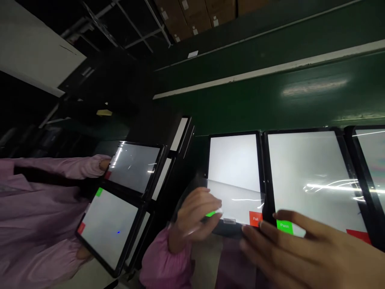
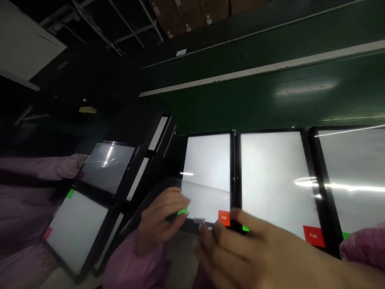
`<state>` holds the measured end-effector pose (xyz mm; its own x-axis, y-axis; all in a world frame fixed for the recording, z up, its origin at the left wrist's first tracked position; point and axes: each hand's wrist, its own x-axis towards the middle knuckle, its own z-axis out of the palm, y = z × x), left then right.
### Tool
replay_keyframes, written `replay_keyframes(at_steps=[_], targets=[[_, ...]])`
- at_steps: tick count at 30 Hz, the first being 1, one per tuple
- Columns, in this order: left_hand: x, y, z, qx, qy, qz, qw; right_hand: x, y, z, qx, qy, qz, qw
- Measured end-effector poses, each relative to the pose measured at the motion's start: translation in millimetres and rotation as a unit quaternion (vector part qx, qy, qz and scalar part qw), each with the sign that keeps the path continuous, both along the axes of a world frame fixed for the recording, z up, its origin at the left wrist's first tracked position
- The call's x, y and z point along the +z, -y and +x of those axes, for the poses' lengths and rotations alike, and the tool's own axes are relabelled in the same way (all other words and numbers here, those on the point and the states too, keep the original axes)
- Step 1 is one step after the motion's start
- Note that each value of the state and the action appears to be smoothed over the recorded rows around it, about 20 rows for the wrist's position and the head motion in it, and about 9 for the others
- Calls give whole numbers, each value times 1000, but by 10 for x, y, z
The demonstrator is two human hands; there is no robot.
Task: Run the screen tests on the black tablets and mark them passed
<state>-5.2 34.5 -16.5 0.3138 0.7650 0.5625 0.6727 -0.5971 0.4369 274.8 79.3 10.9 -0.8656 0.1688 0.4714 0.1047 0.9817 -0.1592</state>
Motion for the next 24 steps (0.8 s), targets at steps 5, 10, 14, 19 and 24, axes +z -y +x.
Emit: replay_keyframes(at_steps=[5,10,14,19,24], targets=[[-148,-671,-179,49,-27,-19,998,-259,-811,-74,-102,76,93,987],[-165,-1001,-240,151,-60,-72,984,-399,-1354,95,-264,129,102,951],[-94,-424,-201,142,-72,-53,986,-243,-696,249,-170,38,101,980],[-276,540,-251,121,-99,-16,988,-266,178,413,-187,-15,9,982],[-557,788,-211,156,-129,-10,979,-223,257,980,-251,22,31,967]])
